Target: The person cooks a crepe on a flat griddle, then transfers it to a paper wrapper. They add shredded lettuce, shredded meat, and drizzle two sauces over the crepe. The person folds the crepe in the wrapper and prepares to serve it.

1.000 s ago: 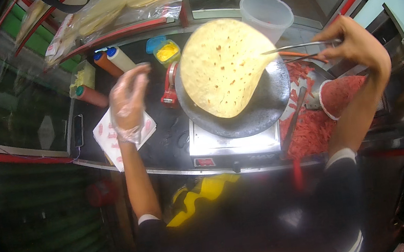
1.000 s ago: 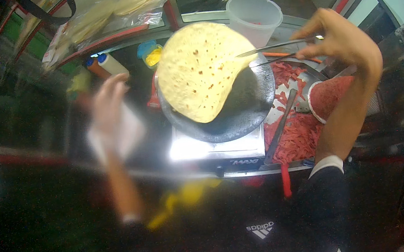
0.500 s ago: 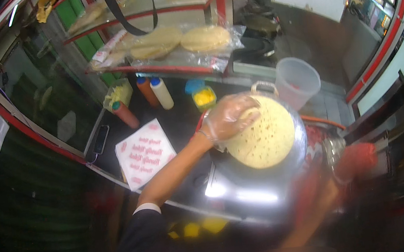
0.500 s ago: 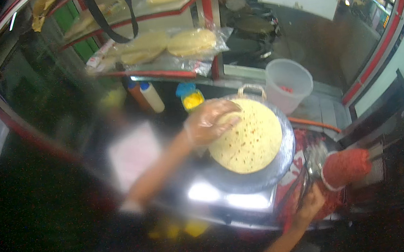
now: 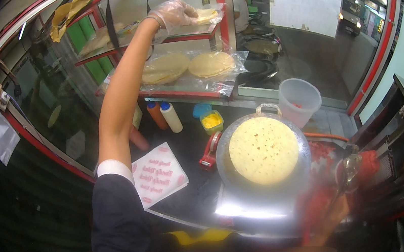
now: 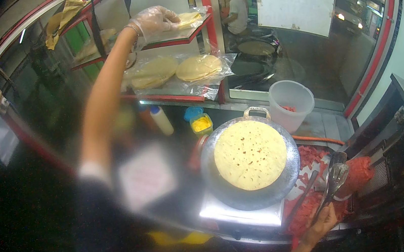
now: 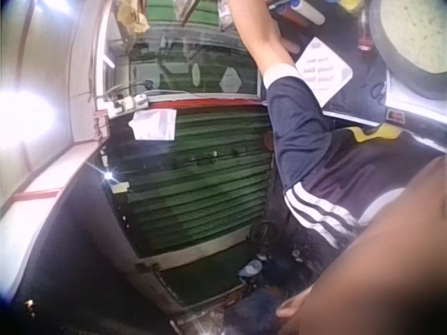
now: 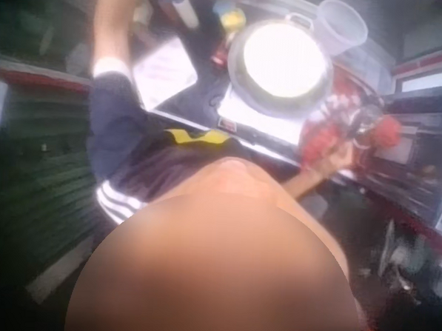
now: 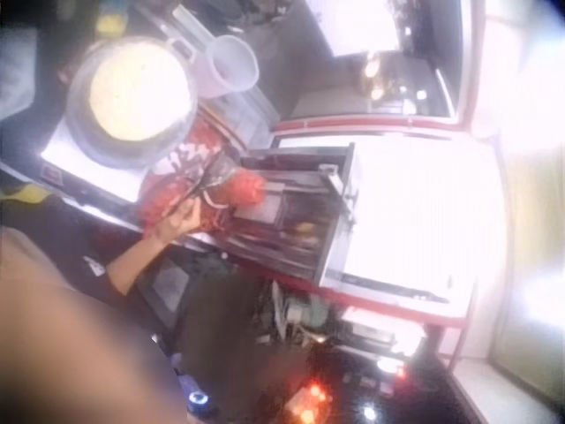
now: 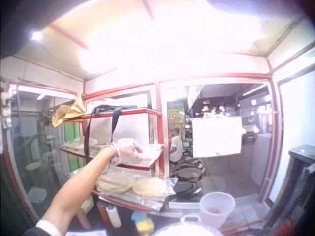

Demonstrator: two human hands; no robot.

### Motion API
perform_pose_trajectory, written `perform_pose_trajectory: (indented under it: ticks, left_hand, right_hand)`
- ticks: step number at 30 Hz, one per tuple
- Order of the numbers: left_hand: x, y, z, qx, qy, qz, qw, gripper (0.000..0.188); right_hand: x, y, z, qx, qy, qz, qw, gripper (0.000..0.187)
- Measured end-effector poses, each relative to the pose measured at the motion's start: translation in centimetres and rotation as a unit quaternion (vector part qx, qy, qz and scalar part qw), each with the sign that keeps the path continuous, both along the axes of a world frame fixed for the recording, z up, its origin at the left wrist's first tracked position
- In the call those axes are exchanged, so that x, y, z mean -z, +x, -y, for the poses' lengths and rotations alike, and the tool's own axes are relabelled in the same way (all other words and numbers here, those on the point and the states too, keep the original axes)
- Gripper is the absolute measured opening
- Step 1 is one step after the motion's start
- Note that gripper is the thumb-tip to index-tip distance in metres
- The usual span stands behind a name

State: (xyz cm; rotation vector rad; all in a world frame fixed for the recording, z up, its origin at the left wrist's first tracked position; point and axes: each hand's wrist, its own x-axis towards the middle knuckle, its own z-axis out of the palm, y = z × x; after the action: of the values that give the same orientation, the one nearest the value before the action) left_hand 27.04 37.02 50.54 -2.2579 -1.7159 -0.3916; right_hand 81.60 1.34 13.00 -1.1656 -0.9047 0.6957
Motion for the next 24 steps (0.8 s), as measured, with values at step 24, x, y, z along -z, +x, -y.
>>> perform_pose_trajectory:
  ticks: [24]
  left_hand:
    - [1.6, 11.5, -13.9, -0.141, -0.018, -0.142, 0.980, 0.064]
  right_hand:
    - [1.7, -5.8, 2.0, 0.101, 0.012, 0.104, 0.989, 0.035]
